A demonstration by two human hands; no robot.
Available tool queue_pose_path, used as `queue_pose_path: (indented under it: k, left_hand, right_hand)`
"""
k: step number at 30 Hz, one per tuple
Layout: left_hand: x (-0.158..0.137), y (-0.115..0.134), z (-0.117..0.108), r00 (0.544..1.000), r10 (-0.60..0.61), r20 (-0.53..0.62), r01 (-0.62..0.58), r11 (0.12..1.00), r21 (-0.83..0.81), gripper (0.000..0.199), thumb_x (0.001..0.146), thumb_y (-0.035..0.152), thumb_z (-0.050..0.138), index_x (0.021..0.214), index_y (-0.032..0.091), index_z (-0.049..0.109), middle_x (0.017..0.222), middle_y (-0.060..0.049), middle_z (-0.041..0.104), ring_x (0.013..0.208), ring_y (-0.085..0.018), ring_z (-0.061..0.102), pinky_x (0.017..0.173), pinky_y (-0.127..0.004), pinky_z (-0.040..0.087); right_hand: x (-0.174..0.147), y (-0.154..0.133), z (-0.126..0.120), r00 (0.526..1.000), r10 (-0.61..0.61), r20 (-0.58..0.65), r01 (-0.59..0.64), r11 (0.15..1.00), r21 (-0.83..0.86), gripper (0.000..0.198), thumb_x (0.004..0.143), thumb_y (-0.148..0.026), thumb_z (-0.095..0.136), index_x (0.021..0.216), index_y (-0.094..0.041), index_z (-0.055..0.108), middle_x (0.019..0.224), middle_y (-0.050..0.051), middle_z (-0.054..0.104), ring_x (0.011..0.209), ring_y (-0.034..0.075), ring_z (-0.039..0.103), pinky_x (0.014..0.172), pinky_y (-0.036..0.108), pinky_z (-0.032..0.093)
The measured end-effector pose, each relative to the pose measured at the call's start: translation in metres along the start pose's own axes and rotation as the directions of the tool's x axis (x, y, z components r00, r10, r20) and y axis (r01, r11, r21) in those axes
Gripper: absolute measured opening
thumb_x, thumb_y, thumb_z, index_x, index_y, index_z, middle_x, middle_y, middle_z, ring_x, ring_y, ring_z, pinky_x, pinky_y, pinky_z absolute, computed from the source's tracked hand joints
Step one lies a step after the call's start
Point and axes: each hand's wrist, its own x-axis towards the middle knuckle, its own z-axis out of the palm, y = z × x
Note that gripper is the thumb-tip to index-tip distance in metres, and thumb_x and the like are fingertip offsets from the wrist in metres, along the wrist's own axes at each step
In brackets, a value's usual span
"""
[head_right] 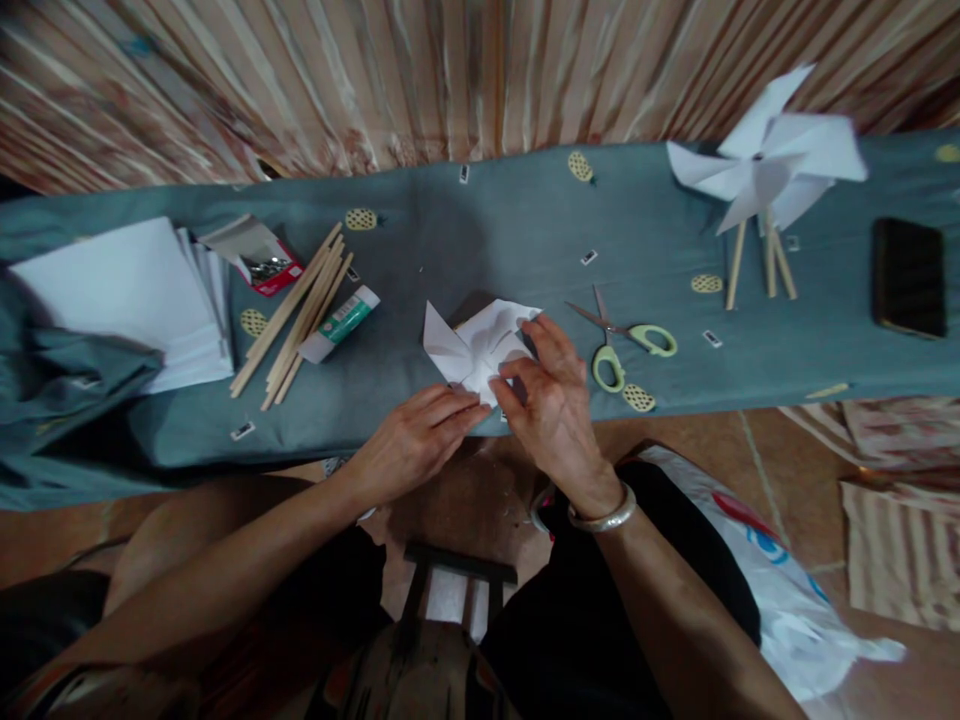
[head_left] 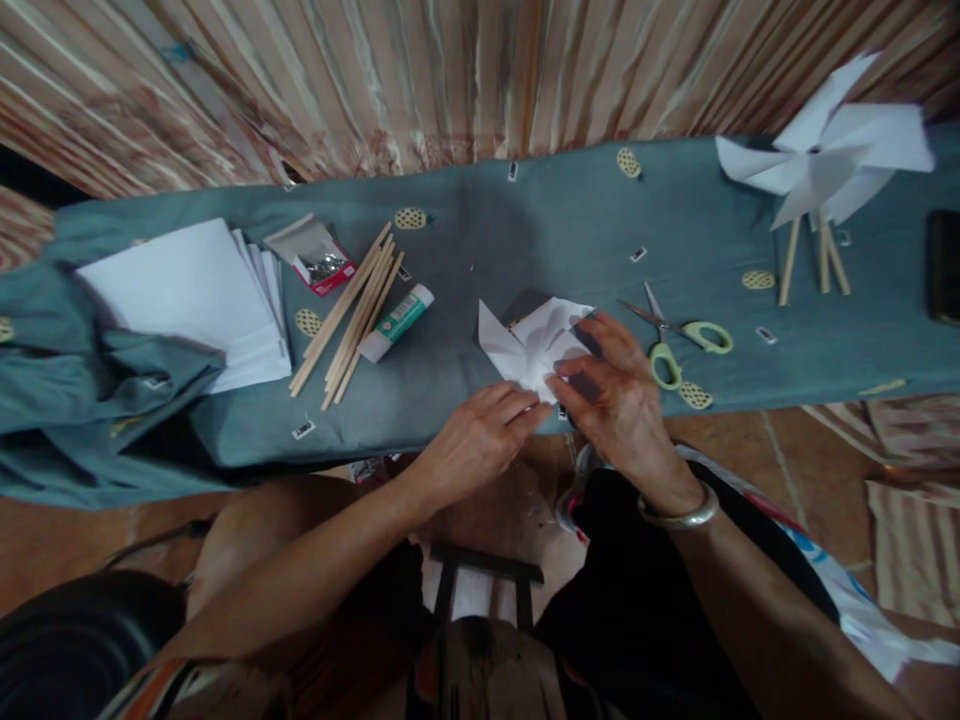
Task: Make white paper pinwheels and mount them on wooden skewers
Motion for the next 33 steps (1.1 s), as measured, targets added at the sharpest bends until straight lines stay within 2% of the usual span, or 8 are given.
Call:
queue_pose_path:
  k: [14, 21, 27, 33]
  left_hand:
    - [0.0, -0.001, 0.001, 1.0, -0.028, -0.003, 0.028, 0.999, -0.038, 0.024, 0.098, 0.015, 0.042, 0.114, 0.011, 0.059, 0.104, -0.01, 0.066, 0.098, -0.02, 0.06, 0.09, -0.037, 0.056]
    - [0.001, -0.001, 0.0, 0.999, -0.045, 0.012, 0.046, 0.996, -0.071, 0.024, 0.097, 0.014, 0.043, 0.114, 0.01, 0.06, 0.104, -0.01, 0.066, 0.098, -0.02, 0.06, 0.088, -0.038, 0.057]
    - [0.001, -0.001, 0.001, 0.998, -0.056, 0.026, 0.057, 0.995, -0.076, 0.025, 0.097, 0.015, 0.043, 0.114, 0.012, 0.061, 0.103, -0.01, 0.066, 0.098, -0.02, 0.06, 0.088, -0.039, 0.057]
    - [0.002, -0.001, 0.001, 0.999, -0.045, 0.012, 0.046, 0.997, -0.065, 0.024, 0.097, 0.015, 0.043, 0.111, 0.011, 0.061, 0.101, -0.01, 0.066, 0.096, -0.021, 0.06, 0.086, -0.038, 0.057]
  right_hand:
    - [-0.001, -0.004, -0.001, 1.0, -0.028, 0.011, 0.028, 0.998, -0.048, 0.009, 0.09, -0.029, 0.059, 0.091, -0.03, 0.068, 0.145, 0.001, 0.052, 0.142, 0.031, 0.038, 0.111, 0.061, 0.039]
    - [-0.001, -0.009, -0.003, 0.998, -0.052, 0.028, 0.053, 0.997, -0.05, 0.015, 0.093, -0.028, 0.055, 0.098, -0.03, 0.069, 0.148, 0.003, 0.049, 0.144, 0.031, 0.034, 0.115, 0.058, 0.034]
    - [0.0, -0.014, -0.003, 0.996, -0.042, 0.076, 0.041, 0.999, 0.021, 0.027, 0.096, -0.028, 0.049, 0.115, -0.036, 0.067, 0.151, -0.001, 0.045, 0.147, 0.033, 0.029, 0.117, 0.062, 0.028]
    - [-0.001, -0.014, -0.002, 0.991, -0.029, 0.132, 0.03, 1.0, -0.009, 0.028, 0.096, -0.025, 0.048, 0.113, -0.036, 0.068, 0.153, 0.0, 0.042, 0.148, 0.035, 0.026, 0.114, 0.062, 0.03]
